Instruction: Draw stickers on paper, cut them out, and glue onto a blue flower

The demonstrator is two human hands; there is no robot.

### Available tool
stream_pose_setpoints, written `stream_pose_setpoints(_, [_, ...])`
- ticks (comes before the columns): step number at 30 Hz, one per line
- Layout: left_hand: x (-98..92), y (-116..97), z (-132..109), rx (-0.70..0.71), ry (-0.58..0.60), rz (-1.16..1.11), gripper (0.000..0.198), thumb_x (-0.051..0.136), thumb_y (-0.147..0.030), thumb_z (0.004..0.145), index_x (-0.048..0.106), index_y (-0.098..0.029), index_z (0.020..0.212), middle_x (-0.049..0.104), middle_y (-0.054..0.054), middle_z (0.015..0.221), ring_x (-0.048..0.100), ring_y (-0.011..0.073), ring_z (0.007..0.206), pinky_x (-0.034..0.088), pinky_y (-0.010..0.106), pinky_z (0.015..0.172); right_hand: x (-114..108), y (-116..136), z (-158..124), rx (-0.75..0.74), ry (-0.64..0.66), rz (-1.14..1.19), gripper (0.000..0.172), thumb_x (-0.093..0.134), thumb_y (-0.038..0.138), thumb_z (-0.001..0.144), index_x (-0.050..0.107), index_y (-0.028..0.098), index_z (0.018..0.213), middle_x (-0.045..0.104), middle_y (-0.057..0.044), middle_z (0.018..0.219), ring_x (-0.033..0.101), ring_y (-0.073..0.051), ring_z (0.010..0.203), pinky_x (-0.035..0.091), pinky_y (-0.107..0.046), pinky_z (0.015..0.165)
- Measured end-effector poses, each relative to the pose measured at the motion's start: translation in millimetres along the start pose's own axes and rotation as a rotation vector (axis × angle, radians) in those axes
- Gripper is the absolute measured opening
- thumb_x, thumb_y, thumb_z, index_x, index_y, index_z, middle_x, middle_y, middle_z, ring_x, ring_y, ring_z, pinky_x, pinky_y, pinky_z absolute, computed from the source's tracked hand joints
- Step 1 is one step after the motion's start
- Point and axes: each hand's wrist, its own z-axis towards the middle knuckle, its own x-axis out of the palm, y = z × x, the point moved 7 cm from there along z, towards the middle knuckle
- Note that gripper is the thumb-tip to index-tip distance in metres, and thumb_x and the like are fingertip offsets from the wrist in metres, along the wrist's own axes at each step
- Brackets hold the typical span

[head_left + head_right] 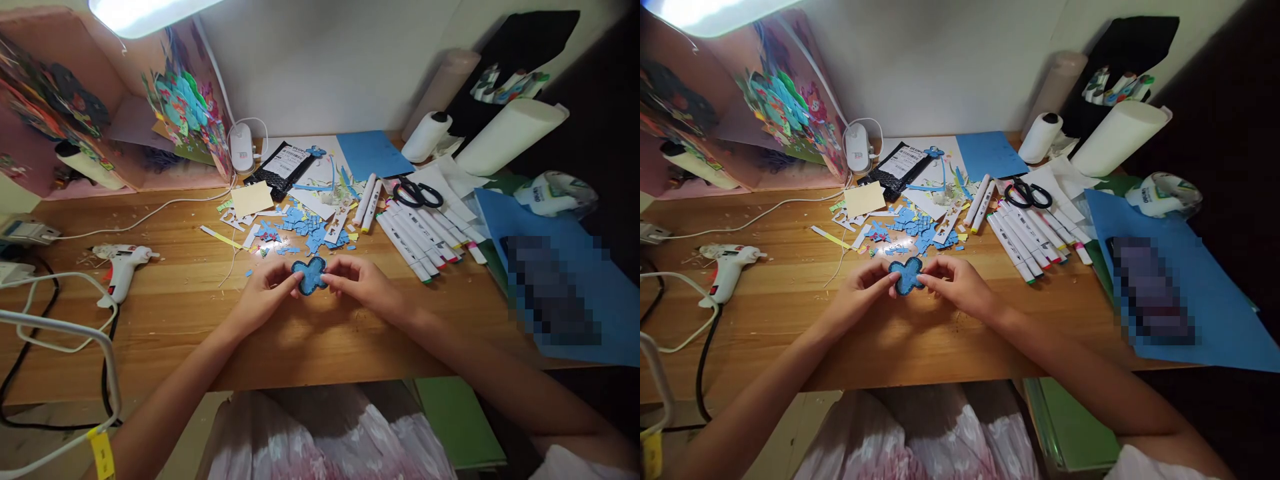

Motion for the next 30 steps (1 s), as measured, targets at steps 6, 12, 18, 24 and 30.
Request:
stream_pose_setpoints(6, [7.4, 10, 0, -0.042, 0.068, -0.022, 0.023, 0.060, -0.037, 0.079, 0.056, -0.014, 0.079, 0.058, 0.001, 0.075, 0.054, 0.0122, 0.068, 0.046, 0.024, 0.062, -1, 3, 1, -0.012, -0.012, -0.021, 0.021, 0.064, 0.036, 0.075, 0.057, 0.017, 0.073, 0.056, 0.002, 0.065, 0.049, -0.009, 0.055, 0.043, -0.022, 0.053])
stream_pose_setpoints(12, [7.8, 7, -2, -0.048, 0.056, -0.034, 0.024, 0.059, -0.038, 0.079, 0.057, -0.015, 0.080, 0.058, 0.001, 0.076, 0.055, 0.0129, 0.071, 0.044, 0.024, 0.065, 8, -2, -3, 0.027, 0.093, -0.087, 0.022, 0.064, 0.038, 0.075, 0.059, 0.016, 0.074, 0.055, 0.002, 0.063, 0.049, -0.010, 0.055, 0.041, -0.022, 0.052])
stream_pose_setpoints(18, [5.8, 8, -3, -0.049, 0.031, 0.043, 0.024, 0.058, -0.037, 0.079, 0.054, -0.014, 0.074, 0.054, 0.000, 0.068, 0.049, 0.0102, 0.063, 0.039, 0.022, 0.058, 7, -1, -5, 0.024, 0.087, -0.143, 0.021, 0.063, 0.038, 0.076, 0.062, 0.017, 0.078, 0.060, 0.000, 0.071, 0.054, -0.013, 0.063, 0.044, -0.026, 0.059])
stream_pose_setpoints(24, [19.3, 18, -8, -0.113, 0.187, 0.130, 0.026, 0.058, -0.038, 0.079, 0.052, -0.014, 0.071, 0.051, -0.002, 0.061, 0.044, 0.0087, 0.054, 0.031, 0.021, 0.049, -3, 0, 0, 0.004, -0.015, -0.064, 0.021, 0.067, 0.037, 0.072, 0.059, 0.018, 0.077, 0.060, 0.000, 0.073, 0.057, -0.014, 0.067, 0.046, -0.026, 0.060])
stream_pose_setpoints(30, [2.3, 16, -1, -0.111, 0.003, -0.011, 0.028, 0.062, -0.040, 0.075, 0.051, -0.015, 0.069, 0.056, -0.001, 0.062, 0.047, 0.0089, 0.055, 0.037, 0.021, 0.052, -5, 0, 2, 0.001, -0.035, -0.096, 0.025, 0.067, 0.039, 0.071, 0.056, 0.018, 0.078, 0.059, 0.001, 0.072, 0.053, -0.012, 0.062, 0.041, -0.024, 0.057])
